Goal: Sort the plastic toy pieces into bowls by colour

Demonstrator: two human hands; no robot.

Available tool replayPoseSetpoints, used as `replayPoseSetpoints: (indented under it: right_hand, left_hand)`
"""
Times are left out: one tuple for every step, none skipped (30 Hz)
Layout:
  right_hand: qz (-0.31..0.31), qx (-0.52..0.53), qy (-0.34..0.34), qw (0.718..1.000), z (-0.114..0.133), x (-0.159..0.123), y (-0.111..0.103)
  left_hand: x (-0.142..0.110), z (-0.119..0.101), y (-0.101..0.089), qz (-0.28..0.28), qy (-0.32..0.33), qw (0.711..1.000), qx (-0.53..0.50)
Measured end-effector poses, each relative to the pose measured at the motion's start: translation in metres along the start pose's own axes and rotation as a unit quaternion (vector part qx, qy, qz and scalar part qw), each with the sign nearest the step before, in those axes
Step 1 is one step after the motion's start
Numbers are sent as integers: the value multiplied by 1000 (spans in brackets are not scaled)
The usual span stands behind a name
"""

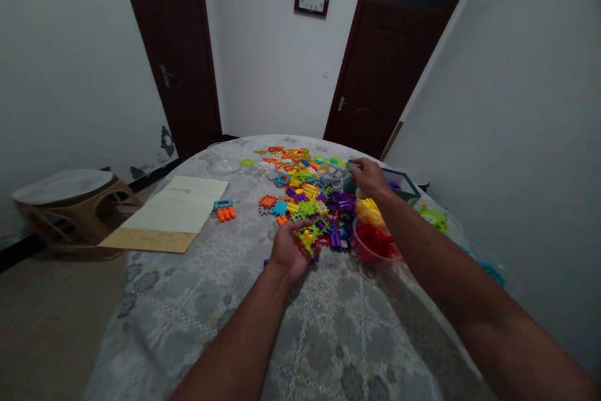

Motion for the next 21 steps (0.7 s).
replayPoseSetpoints:
  right_hand:
    - [0, -3, -3, 1000, 1, -3, 2]
    - [3, -5, -8, 1000, 2, -8, 3]
    - [9, -9, -16, 1000, 4, -17, 4]
    - [20, -15, -28, 999, 7, -28, 6]
    - [34, -22, -44, 998, 11, -41, 7]
    - [53, -29, -61, 996, 16, -57, 9]
    - [79, -33, -80, 993, 21, -74, 11]
    - [110, -33, -100, 988, 27, -93, 14]
    - [144, -29, -117, 982, 31, -112, 18]
    - [178, -23, -132, 975, 35, -131, 22]
    - [209, -17, -147, 967, 38, -149, 26]
    - [232, -14, -164, 959, 41, -165, 31]
    - [243, -16, -183, 952, 42, -179, 35]
    - [244, -21, -201, 948, 42, -190, 39]
    - [239, -29, -217, 946, 42, -198, 42]
    - [230, -38, -232, 944, 40, -203, 45]
    - [220, -48, -241, 944, 38, -206, 47]
    - [214, -56, -243, 944, 35, -208, 50]
    - [212, -64, -241, 945, 32, -208, 52]
    - [213, -69, -239, 945, 29, -208, 53]
    - [214, -71, -235, 945, 27, -208, 53]
  left_hand:
    - [0, -1, -1, 0, 5, 1000, 1]
    - [0, -1, -1, 2, 8, 1000, -1]
    - [1, -1, 0, 5, 9, 1000, -4]
    - [1, -1, 0, 9, 10, 1000, -7]
    - [2, 0, 1, 13, 9, 1000, -9]
    - [2, 0, 2, 16, 7, 1000, -11]
    - [3, 1, 3, 18, 7, 1000, -14]
    - [3, 2, 4, 22, 7, 1000, -16]
    - [3, 2, 5, 28, 9, 999, -18]
    - [3, 2, 8, 38, 12, 999, -22]
    - [3, 2, 10, 52, 16, 998, -27]
    - [3, 1, 13, 68, 19, 997, -30]
    - [3, 1, 15, 83, 21, 996, -31]
    - [2, 1, 17, 95, 22, 995, -30]
    - [2, 1, 18, 103, 21, 994, -28]
    - [2, 1, 19, 106, 19, 994, -25]
    - [2, 2, 19, 104, 15, 994, -21]
    - [2, 3, 18, 100, 10, 995, -16]
    - [2, 4, 17, 98, 3, 995, -9]
    - [2, 6, 17, 98, -6, 995, -1]
    - [2, 7, 17, 101, -13, 995, 8]
Point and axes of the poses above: each hand's wrist, its own x-axis towards the middle knuckle, its own y-axis out of the palm, z = x × y, the point moved 7 cm from there along x, towards the middle knuckle, and after that the axes turned 11 degrees about y, right-handed, at the moved point
